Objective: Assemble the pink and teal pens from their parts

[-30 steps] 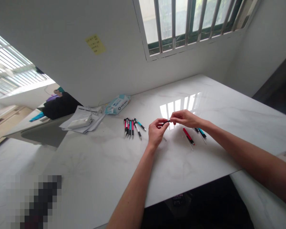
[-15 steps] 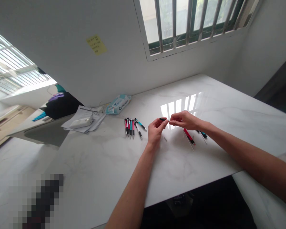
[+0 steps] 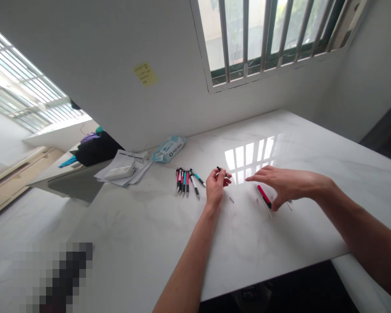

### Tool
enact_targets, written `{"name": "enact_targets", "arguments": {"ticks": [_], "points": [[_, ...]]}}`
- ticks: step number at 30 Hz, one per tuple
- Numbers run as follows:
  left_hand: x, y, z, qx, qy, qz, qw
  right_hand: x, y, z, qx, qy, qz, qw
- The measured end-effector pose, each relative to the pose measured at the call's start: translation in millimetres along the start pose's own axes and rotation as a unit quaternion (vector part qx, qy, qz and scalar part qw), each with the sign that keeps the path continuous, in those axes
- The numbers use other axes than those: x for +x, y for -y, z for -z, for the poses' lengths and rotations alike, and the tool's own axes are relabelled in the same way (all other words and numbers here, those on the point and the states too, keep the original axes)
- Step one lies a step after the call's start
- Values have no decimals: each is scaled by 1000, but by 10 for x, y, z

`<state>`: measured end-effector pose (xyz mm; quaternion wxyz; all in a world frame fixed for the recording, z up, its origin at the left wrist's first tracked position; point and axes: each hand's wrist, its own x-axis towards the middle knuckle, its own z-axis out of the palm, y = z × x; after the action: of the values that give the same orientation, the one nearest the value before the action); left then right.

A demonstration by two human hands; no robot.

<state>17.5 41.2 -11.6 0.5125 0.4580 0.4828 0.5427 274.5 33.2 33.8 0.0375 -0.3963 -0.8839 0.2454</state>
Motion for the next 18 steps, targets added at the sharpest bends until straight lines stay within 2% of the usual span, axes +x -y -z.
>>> {"name": "enact_targets", "arguments": {"ticks": [5, 10, 18], "points": [[11, 12, -11, 4, 7, -5, 1000, 50, 94, -88, -40, 52, -26, 998], [14, 23, -26, 13, 21, -11, 1000, 85, 169, -81, -57, 45, -31, 997], [-10, 2, -13, 15, 18, -20, 1000, 132, 61, -79, -40, 56, -25, 997]]}}
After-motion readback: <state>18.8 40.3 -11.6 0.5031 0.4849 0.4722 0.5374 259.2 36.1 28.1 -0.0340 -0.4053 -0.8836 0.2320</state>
